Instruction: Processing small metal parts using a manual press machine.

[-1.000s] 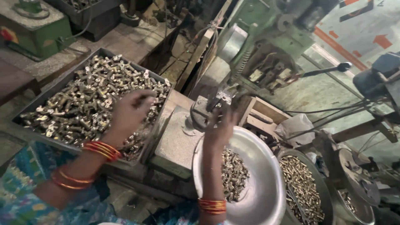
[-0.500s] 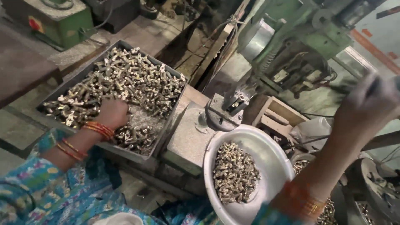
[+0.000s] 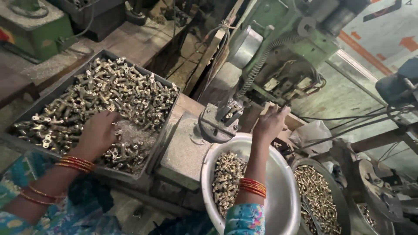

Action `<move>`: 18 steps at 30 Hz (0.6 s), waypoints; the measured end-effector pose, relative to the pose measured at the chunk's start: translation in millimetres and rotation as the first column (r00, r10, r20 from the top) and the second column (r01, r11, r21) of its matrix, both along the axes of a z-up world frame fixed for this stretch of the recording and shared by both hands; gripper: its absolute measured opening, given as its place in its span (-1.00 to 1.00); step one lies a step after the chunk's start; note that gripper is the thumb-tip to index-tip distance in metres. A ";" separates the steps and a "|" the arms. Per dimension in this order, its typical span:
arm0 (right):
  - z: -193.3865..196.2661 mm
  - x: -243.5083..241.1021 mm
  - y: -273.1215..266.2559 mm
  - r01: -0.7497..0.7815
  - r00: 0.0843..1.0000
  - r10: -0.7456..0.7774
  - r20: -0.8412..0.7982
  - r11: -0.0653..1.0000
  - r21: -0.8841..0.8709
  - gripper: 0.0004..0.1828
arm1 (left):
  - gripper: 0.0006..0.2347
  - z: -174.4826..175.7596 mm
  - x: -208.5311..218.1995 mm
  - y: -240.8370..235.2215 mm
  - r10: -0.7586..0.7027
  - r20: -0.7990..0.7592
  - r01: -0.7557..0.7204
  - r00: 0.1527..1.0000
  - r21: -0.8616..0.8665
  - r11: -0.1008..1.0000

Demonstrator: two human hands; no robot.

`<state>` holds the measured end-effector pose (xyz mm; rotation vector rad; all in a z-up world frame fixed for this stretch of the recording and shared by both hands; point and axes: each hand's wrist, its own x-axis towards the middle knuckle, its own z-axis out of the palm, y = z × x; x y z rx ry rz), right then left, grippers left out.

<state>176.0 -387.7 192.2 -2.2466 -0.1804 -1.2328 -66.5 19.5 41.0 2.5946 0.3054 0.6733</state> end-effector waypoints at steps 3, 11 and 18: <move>14.5 -49.9 10.0 -0.105 0.993 0.112 -0.027 0.975 0.196 -0.66 | -0.65 45.7 -2.4 -13.6 0.040 0.005 -0.035 0.999 -0.399 0.916; 0.2 -113.9 68.9 -0.492 0.869 0.491 0.066 0.871 0.007 -0.56 | -0.82 67.6 27.0 -63.4 -0.064 0.239 0.224 0.969 -0.957 -0.186; 11.8 -125.0 41.9 -0.359 0.929 0.360 -0.089 0.933 0.031 -0.52 | -0.87 129.8 34.2 -141.6 -0.133 0.406 0.427 0.904 -0.871 0.241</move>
